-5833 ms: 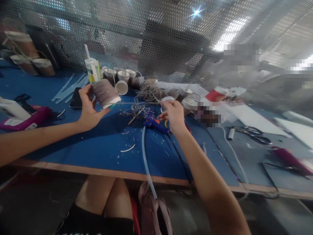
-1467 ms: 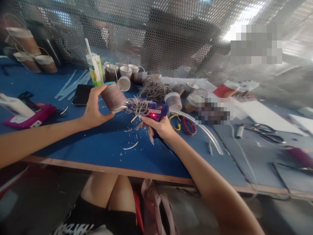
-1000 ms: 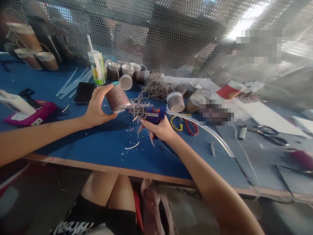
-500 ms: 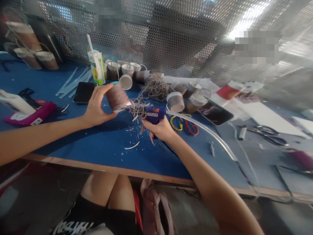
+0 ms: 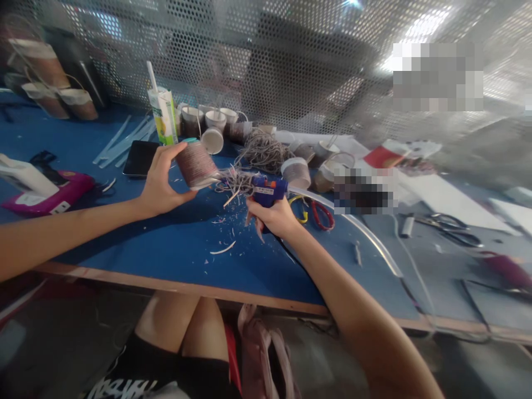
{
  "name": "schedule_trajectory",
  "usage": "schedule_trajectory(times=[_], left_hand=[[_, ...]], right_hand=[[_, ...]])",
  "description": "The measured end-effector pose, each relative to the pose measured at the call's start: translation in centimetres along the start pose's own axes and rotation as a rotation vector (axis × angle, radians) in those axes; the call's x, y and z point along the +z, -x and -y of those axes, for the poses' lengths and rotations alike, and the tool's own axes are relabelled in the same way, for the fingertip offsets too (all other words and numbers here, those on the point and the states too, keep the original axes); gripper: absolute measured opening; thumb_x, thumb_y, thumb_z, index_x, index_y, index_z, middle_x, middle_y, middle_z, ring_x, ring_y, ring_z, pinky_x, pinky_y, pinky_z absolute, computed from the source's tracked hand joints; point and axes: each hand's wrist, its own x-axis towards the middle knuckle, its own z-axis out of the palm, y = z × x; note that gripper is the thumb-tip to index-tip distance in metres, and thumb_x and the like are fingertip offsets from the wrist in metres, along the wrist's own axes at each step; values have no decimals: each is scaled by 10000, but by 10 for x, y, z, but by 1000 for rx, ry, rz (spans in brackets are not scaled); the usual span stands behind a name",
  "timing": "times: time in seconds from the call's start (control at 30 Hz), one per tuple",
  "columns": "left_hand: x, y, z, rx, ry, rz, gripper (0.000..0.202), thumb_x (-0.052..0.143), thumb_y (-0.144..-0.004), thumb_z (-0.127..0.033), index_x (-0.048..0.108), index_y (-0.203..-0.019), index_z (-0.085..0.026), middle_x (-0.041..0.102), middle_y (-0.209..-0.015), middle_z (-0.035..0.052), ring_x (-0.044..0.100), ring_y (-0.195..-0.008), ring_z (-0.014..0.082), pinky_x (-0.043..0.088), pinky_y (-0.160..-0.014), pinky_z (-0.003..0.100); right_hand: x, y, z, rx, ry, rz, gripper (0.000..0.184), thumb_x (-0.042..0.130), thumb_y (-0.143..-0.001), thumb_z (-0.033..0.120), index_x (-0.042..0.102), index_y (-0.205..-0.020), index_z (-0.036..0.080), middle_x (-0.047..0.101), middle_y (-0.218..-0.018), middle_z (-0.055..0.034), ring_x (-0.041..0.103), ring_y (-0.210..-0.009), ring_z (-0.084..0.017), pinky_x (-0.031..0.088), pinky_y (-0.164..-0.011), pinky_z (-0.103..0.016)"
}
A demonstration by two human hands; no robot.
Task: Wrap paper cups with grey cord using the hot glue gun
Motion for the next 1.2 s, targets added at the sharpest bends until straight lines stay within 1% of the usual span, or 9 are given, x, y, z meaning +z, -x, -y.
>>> schedule_trajectory(times=[0.23,0.37,0.6,0.87,0.93,1.03,1.1,1.13,1.2], left_hand=[[0,0,0,14,32,-8,808,706,-829,-515,309,-1488,-268,540,-1376,122,550,-1281,294,501,-1111,505],[1,0,-1,-2,78,-16,821,719,-812,-530,314,-1483,-284,528,-1394,121,536,-1295,303,489,-1119,510],[0,1,-2,-28,-1,-8,841,690,-793,-593,315,-1475,-275,539,-1365,121,542,-1283,313,530,-1062,510],[0,3,0,-7,109,-5,866,718,-803,-551,272,-1495,-284,500,-1400,139,515,-1328,322,488,-1110,497],[1,3,0,18,116,-18,865,714,-808,-522,264,-1508,-284,491,-1394,140,517,-1316,315,491,-1108,496],[1,3,0,35,130,-35,851,695,-819,-507,264,-1521,-295,480,-1389,136,510,-1303,313,498,-1097,507],[0,2,-1,21,147,-29,832,676,-830,-537,267,-1520,-316,476,-1393,133,508,-1301,317,502,-1085,517],[0,1,-2,14,155,-26,822,662,-835,-560,269,-1517,-324,476,-1391,132,511,-1296,317,505,-1078,523],[-2,0,-3,22,154,-35,813,623,-842,-616,277,-1515,-319,481,-1374,130,521,-1276,316,515,-1063,534]], right_hand=[[-4,-3,-5,4,15,-33,376,660,-735,331,469,-428,230,442,-315,4,462,-333,-113,478,-469,-287],[-4,-4,-6,6,-9,-51,375,683,-713,372,461,-442,239,450,-312,18,453,-314,-115,449,-424,-283],[-5,-3,-2,25,-36,-57,341,694,-700,355,470,-467,249,451,-310,24,464,-314,-123,442,-414,-287],[-6,-8,-11,33,2,-93,332,633,-750,351,450,-493,250,428,-333,25,450,-316,-125,443,-419,-309],[-12,-14,-15,24,99,-151,297,618,-780,402,467,-576,247,457,-396,23,443,-336,-132,437,-416,-325],[-30,-27,-21,-109,501,-209,353,675,-759,506,449,-679,247,538,-575,-16,533,-502,-178,488,-522,-366],[-45,-35,-25,-194,817,-165,464,751,-687,587,442,-709,240,577,-720,-56,598,-682,-236,519,-650,-410],[-53,-38,-28,-196,934,-120,518,783,-640,626,459,-727,232,587,-785,-72,610,-753,-261,524,-691,-426],[-67,-41,-31,-128,1059,-6,612,821,-551,688,523,-784,208,597,-889,-98,618,-836,-297,537,-729,-448]])
